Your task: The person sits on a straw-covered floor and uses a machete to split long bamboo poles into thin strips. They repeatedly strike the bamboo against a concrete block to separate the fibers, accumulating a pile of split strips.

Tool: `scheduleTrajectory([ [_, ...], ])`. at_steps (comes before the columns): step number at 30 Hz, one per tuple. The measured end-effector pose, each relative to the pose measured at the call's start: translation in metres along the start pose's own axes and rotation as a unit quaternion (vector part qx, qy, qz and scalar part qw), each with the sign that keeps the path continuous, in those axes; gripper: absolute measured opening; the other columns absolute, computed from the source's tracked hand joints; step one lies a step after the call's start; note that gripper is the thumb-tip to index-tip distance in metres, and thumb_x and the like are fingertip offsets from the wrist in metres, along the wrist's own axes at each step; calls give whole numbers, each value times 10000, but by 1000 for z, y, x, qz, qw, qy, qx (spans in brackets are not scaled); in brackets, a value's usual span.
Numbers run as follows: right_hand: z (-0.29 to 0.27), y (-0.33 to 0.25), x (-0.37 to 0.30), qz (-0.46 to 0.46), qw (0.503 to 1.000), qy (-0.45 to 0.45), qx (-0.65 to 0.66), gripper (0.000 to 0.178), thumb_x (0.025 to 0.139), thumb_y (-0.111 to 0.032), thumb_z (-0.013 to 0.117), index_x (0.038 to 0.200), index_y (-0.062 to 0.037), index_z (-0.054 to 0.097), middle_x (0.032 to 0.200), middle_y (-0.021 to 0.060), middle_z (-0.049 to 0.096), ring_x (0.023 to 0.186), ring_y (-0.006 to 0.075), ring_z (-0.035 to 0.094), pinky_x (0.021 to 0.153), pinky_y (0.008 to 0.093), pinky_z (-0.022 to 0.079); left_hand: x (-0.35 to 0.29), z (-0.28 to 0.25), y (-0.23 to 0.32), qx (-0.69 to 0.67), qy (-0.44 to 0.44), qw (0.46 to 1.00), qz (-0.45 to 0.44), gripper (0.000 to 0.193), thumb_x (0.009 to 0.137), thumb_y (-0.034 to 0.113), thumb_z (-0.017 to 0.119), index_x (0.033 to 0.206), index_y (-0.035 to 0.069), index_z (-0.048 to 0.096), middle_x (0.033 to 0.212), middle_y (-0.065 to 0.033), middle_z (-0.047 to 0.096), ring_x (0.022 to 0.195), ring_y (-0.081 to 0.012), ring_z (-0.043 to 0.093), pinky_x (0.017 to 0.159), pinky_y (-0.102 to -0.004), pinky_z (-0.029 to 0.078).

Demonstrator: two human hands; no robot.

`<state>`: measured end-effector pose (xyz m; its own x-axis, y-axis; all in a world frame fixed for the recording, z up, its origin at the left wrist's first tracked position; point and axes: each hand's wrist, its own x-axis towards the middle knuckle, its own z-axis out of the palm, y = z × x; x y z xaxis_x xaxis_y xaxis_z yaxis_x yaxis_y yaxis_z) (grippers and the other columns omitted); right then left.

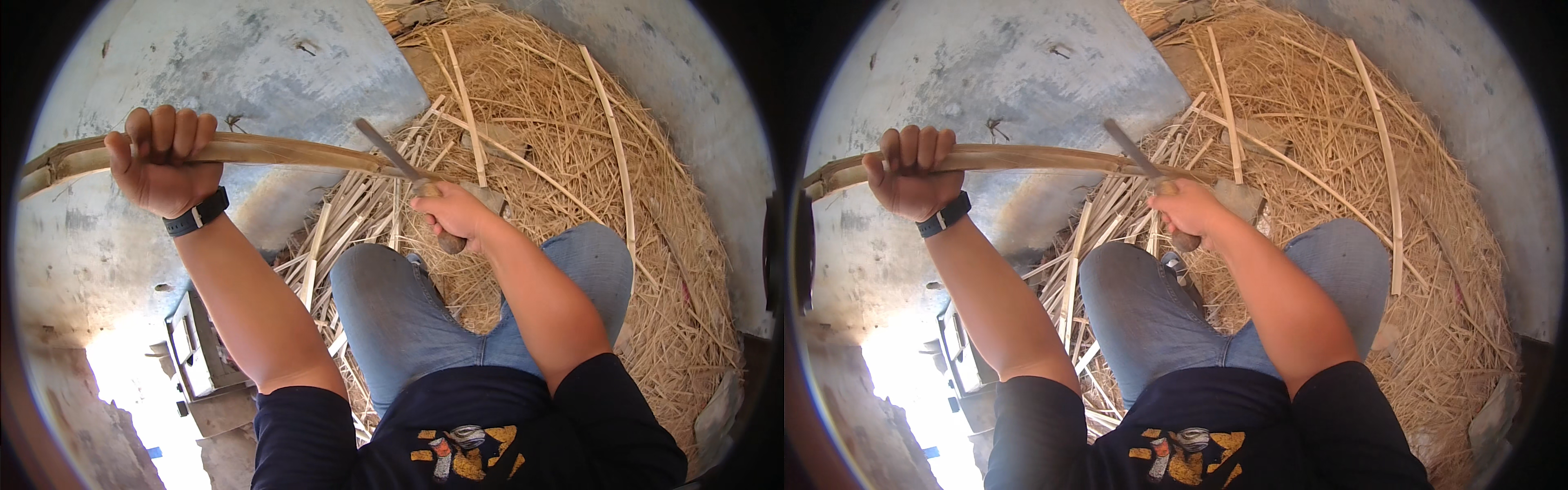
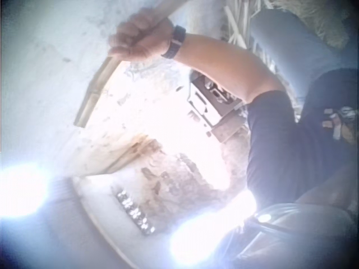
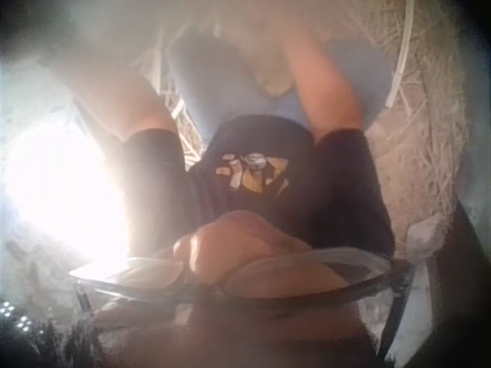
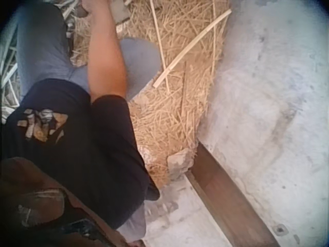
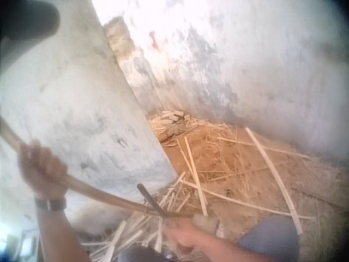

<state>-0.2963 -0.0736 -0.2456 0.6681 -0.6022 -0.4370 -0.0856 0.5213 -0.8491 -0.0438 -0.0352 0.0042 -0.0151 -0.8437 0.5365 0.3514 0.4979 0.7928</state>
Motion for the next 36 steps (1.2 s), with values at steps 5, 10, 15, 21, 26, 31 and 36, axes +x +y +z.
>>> scheduleTrajectory([
  [5,3,-14,-8,-19,997,-60,38,218,927,-218,641,1047,-61,549,696,-35,504,545,43,468,488,208,411,-2,1,3,14,5,1000,4,418,816,437,729,618,195,452,534,70,275,479,-92,217,512,-286,222],
  [10,-5,12,10,7,999,8,38,198,929,-218,640,1021,-68,548,693,-35,495,533,36,458,469,198,406,5,2,-3,2,-11,1000,-5,424,815,433,727,613,191,444,533,69,274,480,-91,217,510,-284,217],
  [15,16,-25,-22,-55,997,-52,-13,195,933,-207,628,1029,-57,547,693,-29,493,533,36,451,477,211,412,-4,4,4,15,16,1000,3,431,811,432,730,608,189,437,532,70,270,481,-91,214,510,-285,217],
  [21,4,3,-1,-31,999,14,4,226,918,-224,651,1015,-52,543,695,-17,499,529,49,470,460,225,405,3,10,-4,11,15,1000,0,426,803,431,734,606,192,441,527,71,267,481,-90,209,513,-281,212],
  [26,12,-17,-18,-70,997,-18,-37,257,910,-231,662,1047,-46,547,700,-12,511,522,63,476,460,236,393,-2,12,-1,32,46,998,20,410,798,440,735,606,195,468,524,71,262,478,-91,199,505,-280,199],
  [31,4,-3,-4,-46,998,15,-42,262,907,-211,665,1067,-40,547,682,-18,504,501,52,458,452,209,382,0,16,-5,53,58,997,25,391,797,449,735,615,200,494,525,72,266,479,-90,198,506,-280,197],
  [36,17,-19,-23,-70,996,-57,-14,317,886,-272,670,1076,-34,582,716,11,553,542,91,514,507,263,430,-5,7,4,44,35,998,15,361,806,452,729,634,204,530,528,72,268,484,-90,198,504,-279,192],
])
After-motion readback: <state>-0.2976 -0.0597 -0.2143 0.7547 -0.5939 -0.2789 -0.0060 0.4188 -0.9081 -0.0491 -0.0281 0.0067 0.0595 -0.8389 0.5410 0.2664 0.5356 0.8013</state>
